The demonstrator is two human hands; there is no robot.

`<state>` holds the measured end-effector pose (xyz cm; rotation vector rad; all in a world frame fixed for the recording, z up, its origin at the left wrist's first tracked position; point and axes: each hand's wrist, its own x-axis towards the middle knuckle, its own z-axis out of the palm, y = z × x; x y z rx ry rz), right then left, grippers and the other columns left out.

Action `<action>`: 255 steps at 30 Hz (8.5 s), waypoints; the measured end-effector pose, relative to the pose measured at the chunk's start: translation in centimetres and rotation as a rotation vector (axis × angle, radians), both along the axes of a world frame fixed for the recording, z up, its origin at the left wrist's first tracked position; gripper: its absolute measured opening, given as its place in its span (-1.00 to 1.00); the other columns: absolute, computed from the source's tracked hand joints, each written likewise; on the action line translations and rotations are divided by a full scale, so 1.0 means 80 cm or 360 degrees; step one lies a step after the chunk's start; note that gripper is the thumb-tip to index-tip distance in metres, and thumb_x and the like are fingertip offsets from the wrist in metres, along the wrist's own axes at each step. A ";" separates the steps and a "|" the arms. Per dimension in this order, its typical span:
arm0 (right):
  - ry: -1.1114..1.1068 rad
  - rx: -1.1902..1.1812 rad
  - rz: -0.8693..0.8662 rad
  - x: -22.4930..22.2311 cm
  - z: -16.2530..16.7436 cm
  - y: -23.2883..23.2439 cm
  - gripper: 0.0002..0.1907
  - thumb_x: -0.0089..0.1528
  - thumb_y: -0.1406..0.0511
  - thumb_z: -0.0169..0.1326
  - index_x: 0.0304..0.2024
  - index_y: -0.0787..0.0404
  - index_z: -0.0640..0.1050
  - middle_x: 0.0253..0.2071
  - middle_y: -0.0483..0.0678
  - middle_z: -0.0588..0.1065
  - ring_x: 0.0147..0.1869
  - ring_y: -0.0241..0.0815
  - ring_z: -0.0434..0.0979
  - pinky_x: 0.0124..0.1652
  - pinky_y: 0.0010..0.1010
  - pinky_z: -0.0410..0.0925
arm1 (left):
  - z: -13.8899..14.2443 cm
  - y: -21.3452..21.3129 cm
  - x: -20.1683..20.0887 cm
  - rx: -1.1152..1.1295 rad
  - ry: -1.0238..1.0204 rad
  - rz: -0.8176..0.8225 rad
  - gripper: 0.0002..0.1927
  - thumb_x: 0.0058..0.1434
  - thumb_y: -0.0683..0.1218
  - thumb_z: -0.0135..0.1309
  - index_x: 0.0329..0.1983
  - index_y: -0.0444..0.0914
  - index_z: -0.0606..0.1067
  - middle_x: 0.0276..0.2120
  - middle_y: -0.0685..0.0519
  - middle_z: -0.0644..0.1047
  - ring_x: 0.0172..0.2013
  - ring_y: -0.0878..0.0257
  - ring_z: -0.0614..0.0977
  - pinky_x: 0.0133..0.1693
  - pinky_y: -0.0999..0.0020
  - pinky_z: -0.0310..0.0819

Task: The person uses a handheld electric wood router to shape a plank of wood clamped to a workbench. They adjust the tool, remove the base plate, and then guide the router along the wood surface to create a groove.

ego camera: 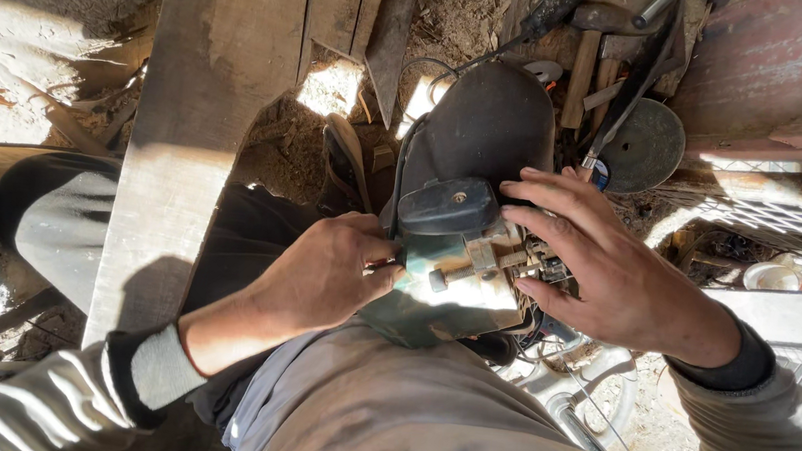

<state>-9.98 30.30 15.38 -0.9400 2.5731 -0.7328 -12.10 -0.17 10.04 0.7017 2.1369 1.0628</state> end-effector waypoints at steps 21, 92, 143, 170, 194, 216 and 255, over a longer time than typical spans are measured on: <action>0.0083 0.0020 -0.0110 0.007 0.002 -0.024 -0.31 0.10 0.29 0.20 0.26 0.34 0.33 0.08 0.21 0.46 0.29 0.16 0.39 0.42 0.18 0.11 | -0.002 -0.006 -0.015 -0.0333 -0.0379 -0.0199 -0.68 0.35 0.03 0.02 -0.10 -0.29 0.62 -0.09 -0.07 0.56 -0.03 0.09 0.59 0.12 0.21 0.41; -0.0154 -0.0869 -0.0410 -0.158 -0.118 0.058 -0.34 0.26 -0.29 -0.01 -0.03 0.08 0.60 -0.16 -0.12 0.55 -0.01 -0.19 0.56 0.05 -0.27 0.40 | 0.129 0.090 -0.068 0.0771 0.1457 -0.0471 -0.60 0.49 0.06 -0.11 -0.01 -0.36 0.56 0.08 -0.25 0.53 0.24 -0.18 0.43 0.32 -0.09 0.18; 0.0312 -0.1063 -0.0982 0.048 -0.116 0.044 -0.53 0.46 0.06 0.00 0.20 0.29 0.46 0.15 0.06 0.46 0.22 -0.06 0.49 0.21 -0.27 0.37 | 0.042 0.048 -0.061 0.1407 0.1127 -0.0260 -0.64 0.41 0.08 -0.12 -0.38 -0.22 0.48 -0.44 0.05 0.53 -0.30 0.13 0.58 0.07 0.10 0.42; 0.1273 0.0005 -0.0660 0.104 -0.070 0.022 -0.62 0.19 0.31 0.31 0.04 0.31 0.60 -0.05 -0.01 0.47 0.04 -0.07 0.40 0.01 -0.22 0.40 | 0.005 0.061 -0.097 0.1106 0.0106 0.0530 -0.69 0.36 0.07 -0.23 -0.10 -0.27 0.30 -0.06 -0.04 0.30 0.05 0.11 0.35 0.23 0.17 0.23; 0.1265 0.0339 0.0054 -0.030 0.025 0.037 -0.70 0.18 0.19 0.27 -0.20 0.30 0.59 -0.27 -0.10 0.42 -0.13 -0.15 0.40 -0.07 -0.31 0.33 | -0.022 0.045 -0.191 0.1335 -0.0766 0.0880 -0.78 0.23 0.05 -0.09 -0.24 -0.19 0.37 -0.29 0.03 0.35 -0.22 0.16 0.44 -0.11 0.23 0.40; 0.1144 0.0481 0.0193 -0.054 0.007 0.019 -0.75 0.24 0.22 0.25 -0.34 0.24 0.50 -0.34 -0.07 0.38 -0.15 -0.15 0.39 -0.04 -0.24 0.30 | -0.028 0.032 -0.185 0.1298 -0.0633 0.0938 -0.75 0.24 0.09 -0.16 -0.26 -0.18 0.35 -0.27 0.08 0.32 -0.21 0.21 0.38 -0.09 0.28 0.31; 0.0725 -0.2102 -0.1004 -0.020 -0.123 -0.045 -0.42 0.54 -0.11 -0.30 0.31 0.17 0.35 0.49 0.12 0.26 0.47 0.01 0.35 0.43 -0.09 0.27 | -0.073 0.025 -0.098 0.1874 -0.0437 0.1130 -0.78 0.26 -0.03 -0.22 -0.16 -0.25 0.33 -0.10 -0.03 0.42 -0.11 0.22 0.42 0.02 0.30 0.34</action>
